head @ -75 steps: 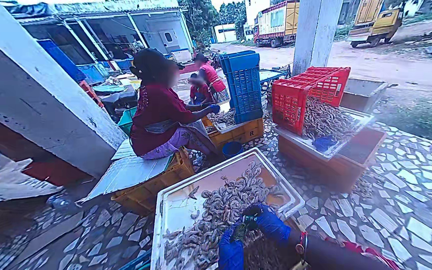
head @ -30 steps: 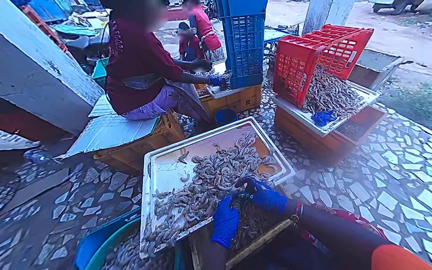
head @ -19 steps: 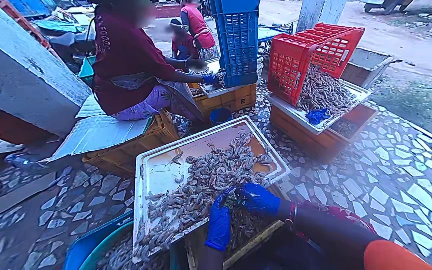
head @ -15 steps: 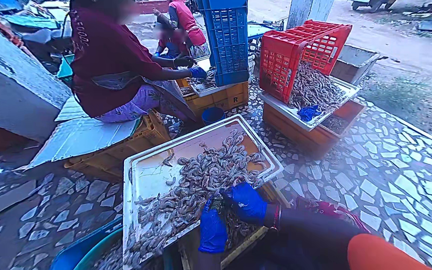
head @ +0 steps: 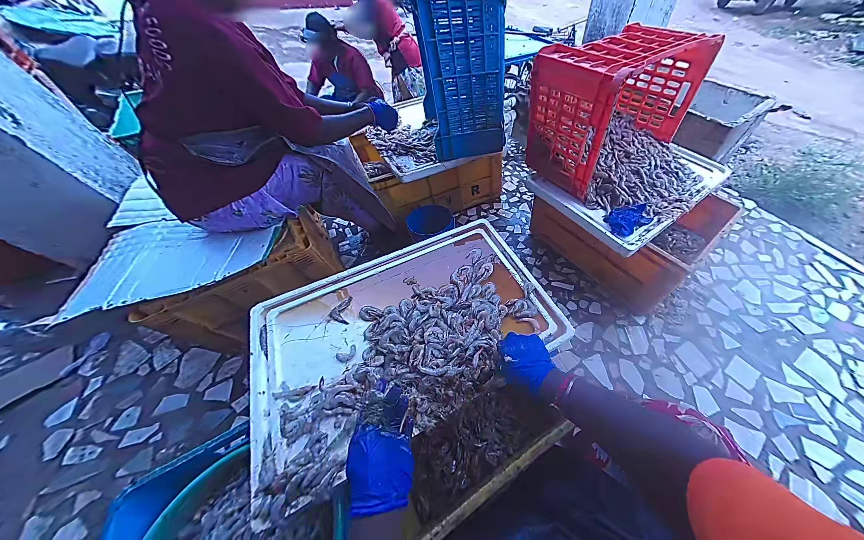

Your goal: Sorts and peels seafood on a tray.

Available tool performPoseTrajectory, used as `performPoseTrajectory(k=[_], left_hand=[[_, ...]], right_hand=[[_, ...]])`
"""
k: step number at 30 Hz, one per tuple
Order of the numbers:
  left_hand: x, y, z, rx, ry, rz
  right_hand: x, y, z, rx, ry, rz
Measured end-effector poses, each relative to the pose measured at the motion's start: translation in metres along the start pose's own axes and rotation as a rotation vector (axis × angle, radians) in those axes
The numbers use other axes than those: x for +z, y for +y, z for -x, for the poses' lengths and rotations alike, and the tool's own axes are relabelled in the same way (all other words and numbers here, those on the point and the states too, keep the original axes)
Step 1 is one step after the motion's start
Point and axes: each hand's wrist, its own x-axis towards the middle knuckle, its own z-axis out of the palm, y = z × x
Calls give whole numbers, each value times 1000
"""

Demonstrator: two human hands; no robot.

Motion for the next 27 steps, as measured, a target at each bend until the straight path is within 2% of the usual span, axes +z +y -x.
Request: performPoseTrajectory(k=[1, 3, 5, 6, 8, 11, 13, 16, 17, 19, 23, 25, 27], left_hand=[[8, -5, 3, 41, -105, -163], [18, -15, 7, 234, -309, -595], [31, -24, 11, 440, -324, -1068], [38, -28, 16, 518, -325, -1203], [49, -37, 23, 669, -285, -1292], [56, -48, 23, 905, -146, -1346], [58, -53, 23, 991, -76, -1414], [63, -60, 26, 1035, -4, -1535], [66, -61, 28, 1017, -7, -1540], [71, -54, 32, 850, -63, -1483], [67, -27, 25, 302, -136, -1265], [55, -18, 12, 177, -150, -1292], [42, -17, 4, 164, -266, -1286]], right_hand=[[-1, 0, 0, -8, -4, 5], [-11, 0, 5, -48, -3, -1], [-26, -2, 18, -159, 9, -85], [-32, -5, 27, -215, -14, -195], [-39, -13, 41, -276, -101, -497], [-30, -22, 45, -211, -147, -833], [-24, -24, 45, -173, -124, -949], [-18, -26, 47, -155, -69, -964], [-16, -26, 48, -159, -45, -959], [-13, -22, 47, -194, -13, -961], [-17, -10, 46, -339, -52, -1023], [-22, -7, 45, -320, -73, -1029], [-21, -6, 43, -292, -79, -1001]])
